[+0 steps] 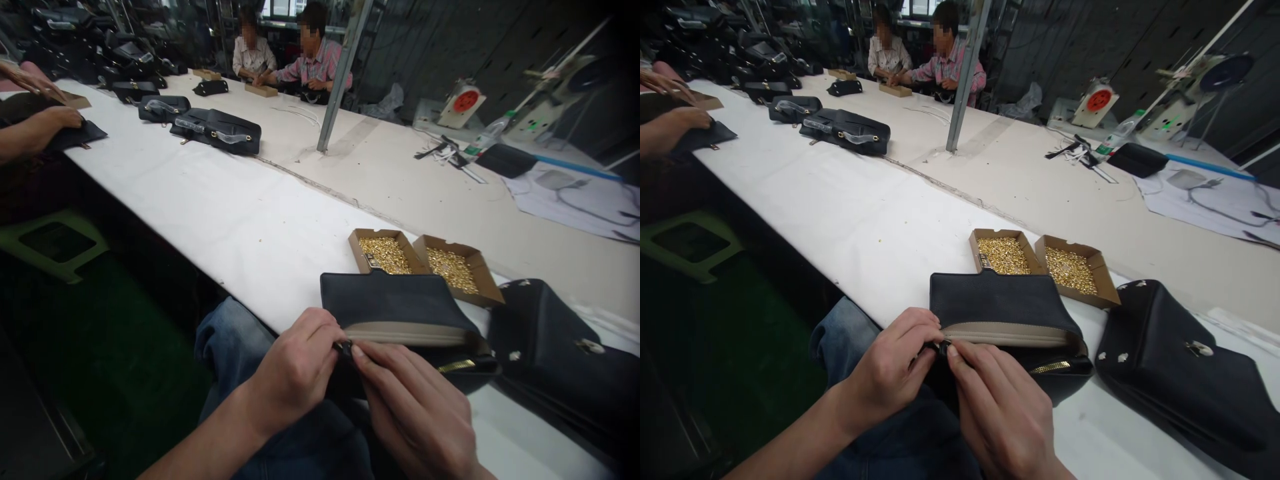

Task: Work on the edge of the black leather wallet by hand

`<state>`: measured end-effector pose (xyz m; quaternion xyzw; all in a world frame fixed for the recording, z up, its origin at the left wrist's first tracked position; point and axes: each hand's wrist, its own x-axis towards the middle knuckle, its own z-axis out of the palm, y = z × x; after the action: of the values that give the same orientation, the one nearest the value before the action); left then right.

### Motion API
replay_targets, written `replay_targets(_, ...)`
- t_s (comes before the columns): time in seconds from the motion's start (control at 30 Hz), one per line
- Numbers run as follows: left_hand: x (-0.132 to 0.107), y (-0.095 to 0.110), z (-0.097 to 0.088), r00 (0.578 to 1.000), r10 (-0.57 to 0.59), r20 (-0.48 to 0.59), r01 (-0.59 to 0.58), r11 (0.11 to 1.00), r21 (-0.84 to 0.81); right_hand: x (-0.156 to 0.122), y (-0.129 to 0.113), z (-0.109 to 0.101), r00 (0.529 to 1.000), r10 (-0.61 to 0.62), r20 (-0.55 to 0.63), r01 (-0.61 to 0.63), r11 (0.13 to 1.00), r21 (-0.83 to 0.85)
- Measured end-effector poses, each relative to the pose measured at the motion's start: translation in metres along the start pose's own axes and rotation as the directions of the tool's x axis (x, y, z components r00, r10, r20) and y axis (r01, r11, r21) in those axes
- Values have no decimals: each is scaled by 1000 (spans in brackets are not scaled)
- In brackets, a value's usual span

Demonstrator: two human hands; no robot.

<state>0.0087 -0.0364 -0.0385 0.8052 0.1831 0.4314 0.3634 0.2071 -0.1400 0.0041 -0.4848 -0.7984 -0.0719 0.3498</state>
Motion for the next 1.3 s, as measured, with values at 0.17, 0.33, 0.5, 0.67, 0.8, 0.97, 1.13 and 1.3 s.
replay_targets(0.17, -2, 2, -9, 991, 60, 119, -77, 987, 141, -5, 1, -3, 1000, -14, 18, 15, 1000, -7)
replay_targets(0.33, 2, 5, -11, 974, 202, 103, -224, 930, 290, -8, 0, -5, 997, -3, 78, 4, 1000, -14)
replay_targets(0.5, 2, 5, -3, 967, 254, 16, -247, 921, 302, -2, 0, -4, 1000, 5, 20, -5, 1000, -18)
replay_targets(0.67, 1, 3, -2, 962, 272, 23, -266, 914, 306, -3, 3, -5, 999, 20, 41, -20, 1000, -5)
replay_targets(0.8, 7, 4, -4, 953, 300, 46, -300, 907, 296, -8, 7, -9, 998, 27, 62, -28, 999, 16)
replay_targets(0.97, 8, 3, -4, 948, 310, 75, -318, 895, 313, -10, 8, -10, 998, 0, 70, -2, 1000, 19)
replay_targets(1.13, 5, -3, -2, 946, 313, 86, -324, 893, 314, -7, 6, -5, 997, -45, 64, 44, 999, 4)
replay_targets(1.3, 2, -5, -1, 950, 307, 57, -311, 910, 273, -3, 5, -4, 998, -26, 65, 27, 1000, -2)
